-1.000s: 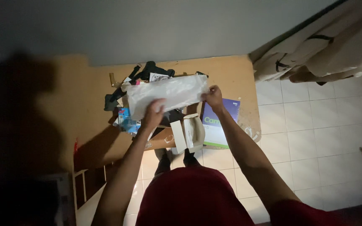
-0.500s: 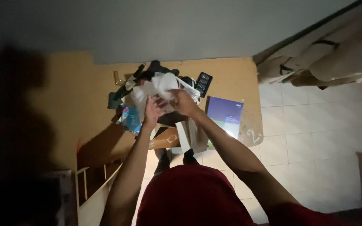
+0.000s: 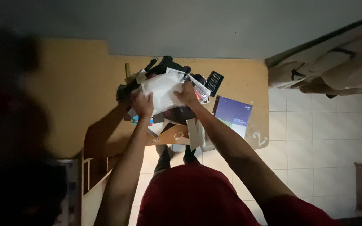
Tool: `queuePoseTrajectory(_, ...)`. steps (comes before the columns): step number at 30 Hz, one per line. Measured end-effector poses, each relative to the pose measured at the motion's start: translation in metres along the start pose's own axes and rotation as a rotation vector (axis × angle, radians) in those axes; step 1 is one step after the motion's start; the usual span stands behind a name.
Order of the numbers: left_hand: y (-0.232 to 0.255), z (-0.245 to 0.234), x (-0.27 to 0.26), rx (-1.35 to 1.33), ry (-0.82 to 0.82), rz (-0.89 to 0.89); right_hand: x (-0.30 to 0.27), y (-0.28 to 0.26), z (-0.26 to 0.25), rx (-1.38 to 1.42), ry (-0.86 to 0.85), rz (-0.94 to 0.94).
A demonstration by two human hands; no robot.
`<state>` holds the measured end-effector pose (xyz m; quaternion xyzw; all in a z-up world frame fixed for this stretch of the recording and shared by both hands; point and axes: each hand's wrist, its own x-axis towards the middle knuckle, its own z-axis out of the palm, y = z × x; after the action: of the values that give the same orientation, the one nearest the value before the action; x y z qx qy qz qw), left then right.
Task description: Organizing various items like notebooks, boxes, and electronics accessories on a wooden table.
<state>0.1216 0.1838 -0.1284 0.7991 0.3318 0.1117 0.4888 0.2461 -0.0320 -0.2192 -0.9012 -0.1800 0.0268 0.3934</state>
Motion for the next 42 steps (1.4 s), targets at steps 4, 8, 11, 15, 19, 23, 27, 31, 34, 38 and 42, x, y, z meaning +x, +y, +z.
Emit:
queuePoseTrajectory(4, -0.035, 0.018, 0.024, 0.276, -0.051, 0.154, 0.007, 0.005, 0.007, 0.099, -0.116, 0.304)
queuePoseTrajectory(8, -0.05, 0.026, 0.03, 0.124, -0.062, 0.099, -0.006, -0.096, -0.078, 0.659, -0.299, 0.534)
queuePoseTrajectory(11, -0.043, 0.022, 0.023, -0.014, 0.076, 0.161, 0.0, -0.101, -0.093, 1.121, -0.247, 0.608)
queuePoseTrajectory(15, -0.011, 0.024, 0.011, -0.159, 0.127, 0.082, 0.005, -0.145, -0.143, 1.304, -0.207, 0.548)
queuePoseTrajectory(19, 0.073, -0.01, -0.017, -1.336, -0.593, -0.584, 0.005, -0.171, -0.185, 1.304, -0.159, 0.565)
queuePoseTrajectory(23, 0.065, 0.017, -0.009, -1.333, -0.66, -0.525, 0.004, -0.17, -0.204, 1.488, -0.114, 0.41)
queuePoseTrajectory(27, 0.118, 0.018, -0.039, -1.255, -0.411, -0.145, -0.011, -0.167, -0.197, 1.553, -0.083, 0.433)
queuePoseTrajectory(31, 0.126, 0.015, -0.043, -1.021, -0.371, -0.319, -0.026, -0.188, -0.216, 1.317, -0.076, 0.48)
queuePoseTrajectory(34, 0.148, -0.027, -0.032, -1.075, -0.442, -0.532, -0.029, -0.179, -0.237, 1.245, -0.085, 0.454)
queuePoseTrajectory(38, 0.142, -0.055, -0.004, -1.191, -0.975, -0.295, -0.042, -0.171, -0.268, 1.17, -0.265, 0.374)
queuePoseTrajectory(42, 0.157, -0.028, -0.011, -0.882, -1.008, -0.429, -0.049, -0.167, -0.284, 1.121, -0.343, 0.38)
